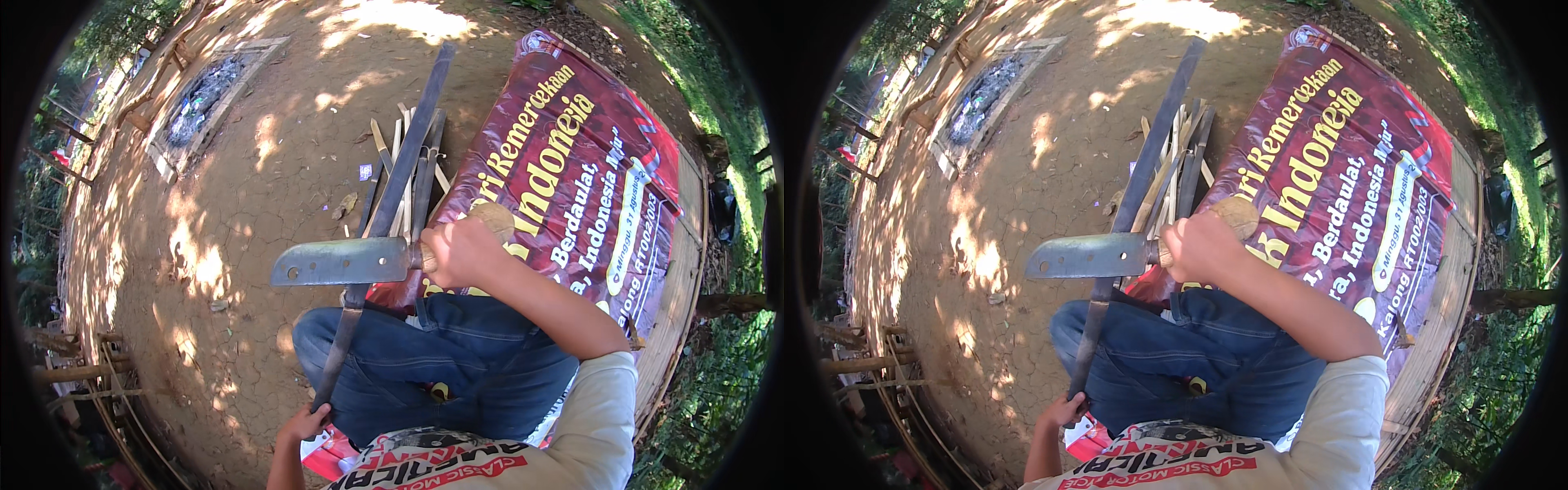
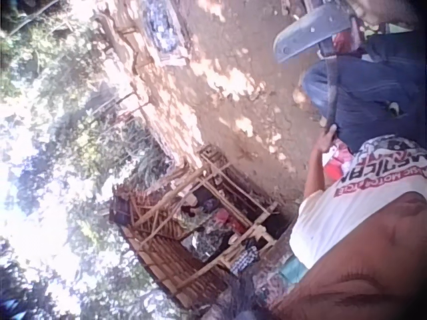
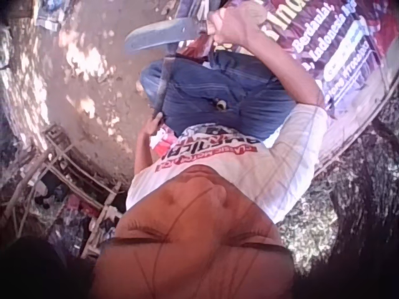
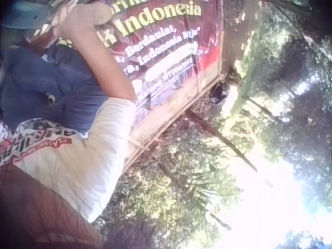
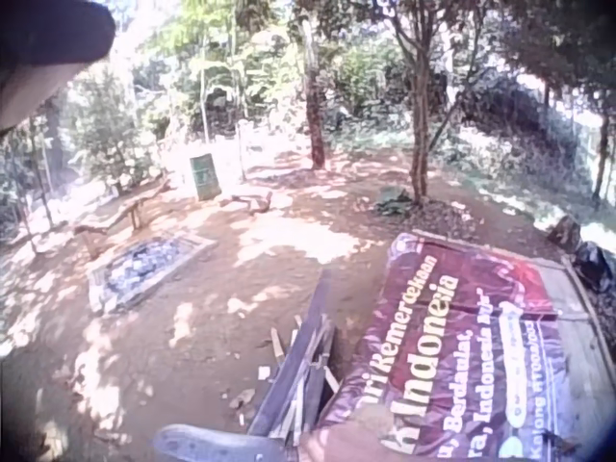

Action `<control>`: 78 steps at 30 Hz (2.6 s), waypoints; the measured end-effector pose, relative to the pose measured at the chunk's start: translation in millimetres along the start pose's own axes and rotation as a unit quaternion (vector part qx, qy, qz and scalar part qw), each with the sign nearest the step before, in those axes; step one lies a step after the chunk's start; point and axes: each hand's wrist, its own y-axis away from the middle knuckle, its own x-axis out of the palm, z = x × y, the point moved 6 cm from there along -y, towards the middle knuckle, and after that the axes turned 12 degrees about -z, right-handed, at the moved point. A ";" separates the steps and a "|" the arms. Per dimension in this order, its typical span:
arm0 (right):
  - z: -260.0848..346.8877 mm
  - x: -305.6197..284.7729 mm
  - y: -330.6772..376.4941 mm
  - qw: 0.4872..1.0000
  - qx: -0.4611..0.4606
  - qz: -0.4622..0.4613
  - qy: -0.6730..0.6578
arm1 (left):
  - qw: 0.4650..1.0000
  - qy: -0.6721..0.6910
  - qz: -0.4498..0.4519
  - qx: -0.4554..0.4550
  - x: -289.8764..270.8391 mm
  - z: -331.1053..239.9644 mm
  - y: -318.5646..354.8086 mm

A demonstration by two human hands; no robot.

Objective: The person shaves a long thin strip of wood using a large knife, holding the wood with one hand and drawing the blade across the surface.

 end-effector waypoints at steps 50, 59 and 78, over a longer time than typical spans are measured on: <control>-2.3 -41.3 56.4 0.994 0.099 0.046 -0.016 | 0.956 -0.268 -0.115 -0.040 -11.9 82.1 27.4; -24.2 -7.2 47.9 0.990 0.089 0.108 0.023 | 0.974 -0.208 -0.069 -0.052 -13.7 108.8 17.7; -98.9 -49.7 16.3 0.947 0.255 0.089 0.177 | 0.971 -0.214 -0.079 -0.071 -9.3 74.5 35.0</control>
